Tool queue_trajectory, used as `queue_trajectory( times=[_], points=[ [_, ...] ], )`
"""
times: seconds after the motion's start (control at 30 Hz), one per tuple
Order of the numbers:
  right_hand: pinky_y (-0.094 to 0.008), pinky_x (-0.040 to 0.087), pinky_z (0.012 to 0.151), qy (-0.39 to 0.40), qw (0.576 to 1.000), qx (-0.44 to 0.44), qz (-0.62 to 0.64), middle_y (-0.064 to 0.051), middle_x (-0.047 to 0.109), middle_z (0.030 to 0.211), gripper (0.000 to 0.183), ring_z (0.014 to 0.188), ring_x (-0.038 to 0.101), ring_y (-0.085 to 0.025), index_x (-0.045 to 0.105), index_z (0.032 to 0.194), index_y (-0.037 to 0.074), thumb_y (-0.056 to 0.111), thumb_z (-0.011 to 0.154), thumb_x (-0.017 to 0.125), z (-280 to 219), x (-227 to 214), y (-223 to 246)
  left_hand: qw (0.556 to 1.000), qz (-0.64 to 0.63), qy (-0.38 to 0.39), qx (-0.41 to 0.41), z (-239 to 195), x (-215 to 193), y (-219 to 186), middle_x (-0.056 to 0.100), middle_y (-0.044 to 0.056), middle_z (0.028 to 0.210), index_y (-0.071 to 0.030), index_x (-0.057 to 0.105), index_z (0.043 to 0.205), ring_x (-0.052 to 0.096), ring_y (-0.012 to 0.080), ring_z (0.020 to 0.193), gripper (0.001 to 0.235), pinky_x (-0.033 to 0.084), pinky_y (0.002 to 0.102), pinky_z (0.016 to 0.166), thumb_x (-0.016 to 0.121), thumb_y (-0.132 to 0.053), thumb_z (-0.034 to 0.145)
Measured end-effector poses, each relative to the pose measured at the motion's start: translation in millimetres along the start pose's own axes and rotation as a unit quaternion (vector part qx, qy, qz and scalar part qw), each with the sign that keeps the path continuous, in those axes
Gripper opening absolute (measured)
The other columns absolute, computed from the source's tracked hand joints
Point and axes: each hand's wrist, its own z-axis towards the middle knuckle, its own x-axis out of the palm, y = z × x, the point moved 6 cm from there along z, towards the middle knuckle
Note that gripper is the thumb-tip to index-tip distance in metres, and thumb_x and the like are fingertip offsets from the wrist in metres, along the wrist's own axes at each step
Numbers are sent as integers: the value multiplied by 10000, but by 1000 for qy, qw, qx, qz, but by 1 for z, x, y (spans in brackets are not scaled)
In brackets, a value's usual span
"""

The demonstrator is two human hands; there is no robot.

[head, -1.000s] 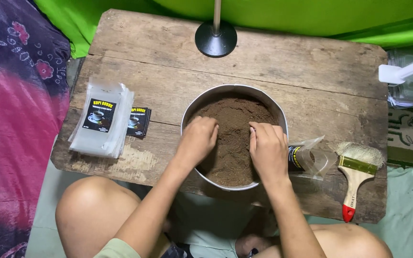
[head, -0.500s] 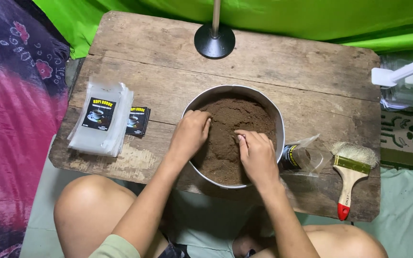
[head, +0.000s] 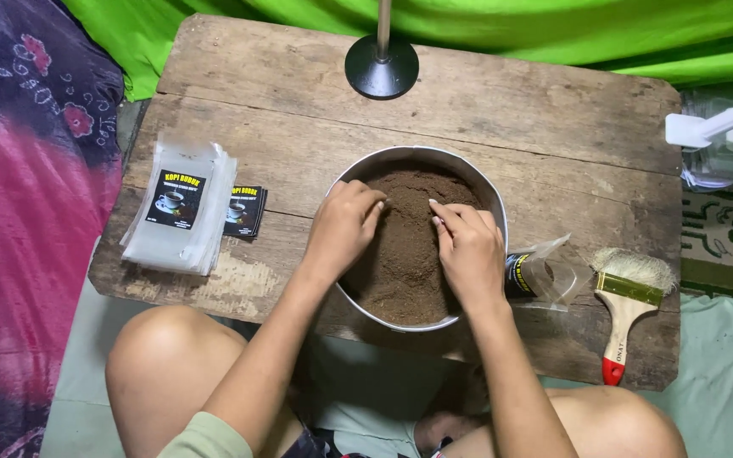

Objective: The person scoops brown powder from a metal bowl using a spoon and transfers it into a small plastic bag. They repeat this scooping and filling process multiple times while sitting at a wooden table.

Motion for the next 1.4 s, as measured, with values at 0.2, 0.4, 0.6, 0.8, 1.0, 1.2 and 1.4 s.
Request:
queue_trajectory(
  times=[0.2,0.4,0.6,0.8,1.0,1.2,1.4],
  points=[
    [-372,510,877,26,999,19,17,37,753,1085,224,1061,665,-214,787,1190,236,213,1005,663,6,26,-12,998,53,15,3,11,37,10,747,49,960,-153,801,1054,667,251,958,164,523,360,822,675,-176,951],
    [-344,499,879,41,999,-8,33,90,745,1073,222,1050,654,-179,775,1175,295,226,1007,647,-2,29,-16,998,35,47,18,1,57,12,768,30,969,-168,795,1067,678,235,950,171,524,347,822,709,-199,922],
    [-349,519,862,46,998,-28,30,100,760,1059,203,1028,669,-181,783,1141,297,233,977,681,-17,6,-6,998,-7,54,28,-21,39,1,783,52,1011,-166,784,1093,680,270,979,197,522,375,853,729,-209,909],
    [-317,511,854,44,996,-59,40,74,766,1073,187,1027,676,-172,784,1146,247,236,988,686,-32,-16,18,998,-13,21,63,-39,17,-22,780,1,978,-191,784,1055,673,206,936,152,506,316,815,736,-222,914],
    [-333,518,870,62,994,-76,41,51,769,1053,186,1023,674,-188,788,1128,226,210,971,689,-49,-40,38,993,18,8,120,-58,-11,-54,754,7,958,-177,778,1010,650,204,928,119,496,318,796,751,-214,900],
    [-346,544,853,62,992,-101,39,21,730,967,167,985,665,-214,791,1095,208,190,955,702,-60,-51,47,989,39,19,139,-74,-8,-54,687,27,850,-174,766,951,616,219,838,58,496,331,749,726,-186,911],
    [-303,557,831,41,993,-104,27,25,715,908,167,946,669,-189,793,1080,204,150,947,707,-59,-36,40,989,33,26,141,-71,10,-43,643,38,822,-153,718,917,619,232,836,51,526,335,738,668,-147,908]
  ],
)
